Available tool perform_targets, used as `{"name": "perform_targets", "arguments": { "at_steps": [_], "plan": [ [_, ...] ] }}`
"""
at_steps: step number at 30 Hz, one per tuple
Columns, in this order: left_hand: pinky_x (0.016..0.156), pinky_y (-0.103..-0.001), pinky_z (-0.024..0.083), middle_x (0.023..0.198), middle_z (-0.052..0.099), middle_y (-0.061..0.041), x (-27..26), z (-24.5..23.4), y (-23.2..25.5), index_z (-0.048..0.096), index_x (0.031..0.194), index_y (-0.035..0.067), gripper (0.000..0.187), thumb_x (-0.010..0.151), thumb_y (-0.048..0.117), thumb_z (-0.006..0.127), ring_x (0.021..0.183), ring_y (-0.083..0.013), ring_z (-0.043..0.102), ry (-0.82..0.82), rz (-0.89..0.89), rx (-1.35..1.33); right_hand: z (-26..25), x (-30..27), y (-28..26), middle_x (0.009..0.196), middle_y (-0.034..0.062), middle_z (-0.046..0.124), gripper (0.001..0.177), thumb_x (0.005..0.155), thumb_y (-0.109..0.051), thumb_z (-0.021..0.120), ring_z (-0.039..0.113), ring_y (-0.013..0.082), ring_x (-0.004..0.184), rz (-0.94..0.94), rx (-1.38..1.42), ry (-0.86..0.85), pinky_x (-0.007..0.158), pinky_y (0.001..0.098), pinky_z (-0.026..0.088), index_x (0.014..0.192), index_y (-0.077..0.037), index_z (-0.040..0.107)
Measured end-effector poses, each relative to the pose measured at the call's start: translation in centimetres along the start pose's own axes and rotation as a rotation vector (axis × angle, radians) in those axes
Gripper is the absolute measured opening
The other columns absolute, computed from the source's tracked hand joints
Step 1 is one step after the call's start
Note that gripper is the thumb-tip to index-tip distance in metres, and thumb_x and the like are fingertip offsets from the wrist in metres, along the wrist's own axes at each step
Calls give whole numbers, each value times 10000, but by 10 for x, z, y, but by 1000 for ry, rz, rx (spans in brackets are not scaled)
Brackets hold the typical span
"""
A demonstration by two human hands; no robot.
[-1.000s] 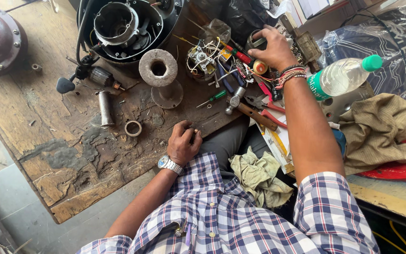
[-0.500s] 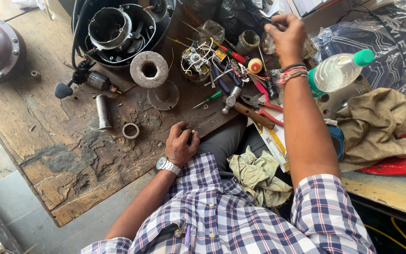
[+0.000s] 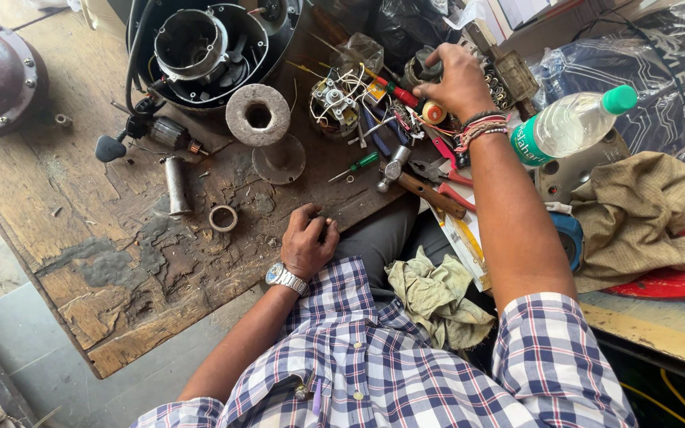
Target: The person works at a cluttered workbench, using a screwdriver to adjust wires on a brown circular electrical component. They then handle a cylindrical motor part, inserting a small metal ring and using a hammer to tap it into place. The person continues to assemble and adjust small parts of the motor.
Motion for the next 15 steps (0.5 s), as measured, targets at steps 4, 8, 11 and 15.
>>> {"name": "perform_targets", "arguments": {
  "at_steps": [4,8,11,15],
  "plan": [
    [756,-395,608,1152,662,-158,-1,-1,1,702,856,11,155,862,151,768,971,-304,696,10,16,-1,-3,-1,-10,1131,162,658,507,734,-228,943,662,348,1079,21,-85,-30,967,449,537,1113,-53,655],
    [736,-382,612,1154,666,-162,-1,1,-1,706,859,8,157,868,153,766,950,-286,703,-4,3,0,-3,0,-14,1168,205,590,667,713,-212,905,622,394,1101,17,-101,-72,970,462,513,1330,-158,656],
    [724,-371,614,1153,667,-164,-1,2,-1,705,852,6,159,870,153,765,951,-281,704,-14,5,12,0,7,-8,1207,208,570,722,714,-277,923,609,385,1131,89,-123,-184,999,449,502,1382,-242,652],
    [724,-374,613,1146,668,-161,-2,2,-1,708,850,7,159,862,155,767,962,-286,701,-9,10,22,-5,20,2,1236,202,634,603,771,-329,956,619,357,1180,86,-85,-186,1027,439,494,1318,-237,719]
  ]
}}
Point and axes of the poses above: each hand's wrist, its own x-axis towards the middle knuckle, its own z-axis out of the palm, y = z × x, the point moved 5 cm from there along x, towards the middle knuckle
